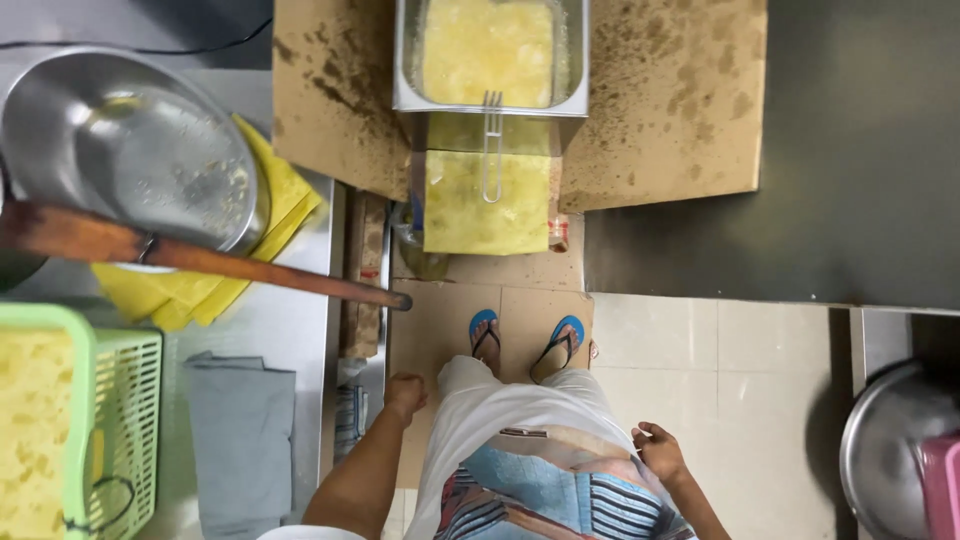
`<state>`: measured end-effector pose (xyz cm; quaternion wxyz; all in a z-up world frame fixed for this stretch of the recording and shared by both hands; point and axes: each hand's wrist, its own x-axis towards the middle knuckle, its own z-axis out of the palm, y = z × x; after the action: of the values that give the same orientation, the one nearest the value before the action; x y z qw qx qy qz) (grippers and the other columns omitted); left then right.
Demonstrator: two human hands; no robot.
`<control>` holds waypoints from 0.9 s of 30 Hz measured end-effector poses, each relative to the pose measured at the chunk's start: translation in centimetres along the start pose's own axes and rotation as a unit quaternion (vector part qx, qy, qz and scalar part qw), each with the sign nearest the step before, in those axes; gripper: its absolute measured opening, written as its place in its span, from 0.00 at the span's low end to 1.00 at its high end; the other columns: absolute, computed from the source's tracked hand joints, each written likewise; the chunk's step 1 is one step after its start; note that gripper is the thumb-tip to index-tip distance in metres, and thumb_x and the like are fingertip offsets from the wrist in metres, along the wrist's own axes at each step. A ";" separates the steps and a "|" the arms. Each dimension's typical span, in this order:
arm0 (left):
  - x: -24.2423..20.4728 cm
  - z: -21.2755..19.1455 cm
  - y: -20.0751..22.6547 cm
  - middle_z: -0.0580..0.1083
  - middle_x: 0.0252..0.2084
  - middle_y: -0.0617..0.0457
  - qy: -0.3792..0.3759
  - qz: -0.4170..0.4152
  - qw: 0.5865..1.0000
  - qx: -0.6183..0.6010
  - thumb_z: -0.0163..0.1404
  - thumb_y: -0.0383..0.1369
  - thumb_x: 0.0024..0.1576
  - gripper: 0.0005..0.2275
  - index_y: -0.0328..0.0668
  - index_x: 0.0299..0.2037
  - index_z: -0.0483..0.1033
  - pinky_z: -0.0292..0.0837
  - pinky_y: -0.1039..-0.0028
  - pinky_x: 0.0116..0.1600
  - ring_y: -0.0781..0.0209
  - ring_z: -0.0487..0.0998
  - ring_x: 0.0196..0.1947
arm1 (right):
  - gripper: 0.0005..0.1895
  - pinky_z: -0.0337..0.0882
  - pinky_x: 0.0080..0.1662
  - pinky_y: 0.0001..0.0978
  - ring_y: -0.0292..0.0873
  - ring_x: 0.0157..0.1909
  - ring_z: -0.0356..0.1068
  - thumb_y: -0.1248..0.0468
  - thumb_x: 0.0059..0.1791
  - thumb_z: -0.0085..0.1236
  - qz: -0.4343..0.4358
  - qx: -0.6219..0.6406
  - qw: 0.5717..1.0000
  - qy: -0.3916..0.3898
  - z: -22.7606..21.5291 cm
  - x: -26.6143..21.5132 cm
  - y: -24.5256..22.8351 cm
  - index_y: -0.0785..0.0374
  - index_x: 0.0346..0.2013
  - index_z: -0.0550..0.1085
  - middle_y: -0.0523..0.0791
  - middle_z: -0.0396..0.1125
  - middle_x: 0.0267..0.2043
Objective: Preparing food items by sorting slices, placing them in a fryer, and then inspecting or breaking apart slices in a bowl.
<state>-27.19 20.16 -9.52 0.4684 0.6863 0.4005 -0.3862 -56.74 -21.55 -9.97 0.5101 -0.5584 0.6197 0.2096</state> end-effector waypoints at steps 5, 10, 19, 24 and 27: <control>-0.3 1.2 -0.9 0.68 0.27 0.51 -0.006 0.063 0.987 -0.146 0.47 0.25 0.57 0.05 0.41 0.30 0.71 0.68 0.73 0.28 0.61 0.69 0.26 | 0.24 0.72 0.45 0.32 0.46 0.30 0.75 0.53 0.53 0.56 -0.076 -0.185 0.980 -0.023 -1.4 3.5 -1.9 0.63 0.61 0.75 0.50 0.79 0.42; -0.9 3.2 -4.5 0.72 0.27 0.54 0.053 0.070 0.969 -0.229 0.54 0.26 0.57 0.04 0.46 0.31 0.77 0.63 0.75 0.24 0.65 0.72 0.25 | 0.20 0.72 0.46 0.40 0.52 0.39 0.69 0.65 0.53 0.59 -0.092 -0.064 0.993 -0.047 -3.1 4.3 -8.0 0.71 0.58 0.74 0.59 0.72 0.38; -11.4 4.1 -19.3 0.73 0.39 0.45 0.070 -0.072 0.963 -0.249 0.44 0.24 0.57 0.12 0.31 0.48 0.77 0.77 0.73 0.42 0.55 0.74 0.39 | 0.18 0.70 0.33 0.38 0.45 0.27 0.63 0.63 0.54 0.58 -0.199 -0.043 0.974 -0.102 -7.4 10.1 -9.7 0.65 0.58 0.71 0.56 0.70 0.36; -11.9 7.3 -30.0 0.76 0.35 0.42 0.128 -0.092 0.935 -0.318 0.50 0.25 0.55 0.08 0.34 0.43 0.79 0.70 0.68 0.29 0.52 0.76 0.29 | 0.11 0.69 0.31 0.36 0.44 0.24 0.62 0.65 0.52 0.56 -0.105 -0.112 0.982 -0.113 -8.9 10.1 -2.9 0.60 0.49 0.75 0.51 0.68 0.32; -13.4 7.3 -34.2 0.76 0.30 0.46 0.162 -0.098 0.928 -0.321 0.53 0.28 0.57 0.04 0.39 0.39 0.80 0.62 0.71 0.23 0.56 0.74 0.24 | 0.15 0.71 0.34 0.36 0.44 0.26 0.63 0.62 0.52 0.55 -0.037 -0.205 0.970 -0.127 -9.2 8.0 0.1 0.61 0.53 0.74 0.51 0.68 0.32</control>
<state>-64.57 18.90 -10.67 0.5522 0.5098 0.6388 -0.1647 -59.38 -33.00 -13.31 0.4666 -0.6426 0.4722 0.3826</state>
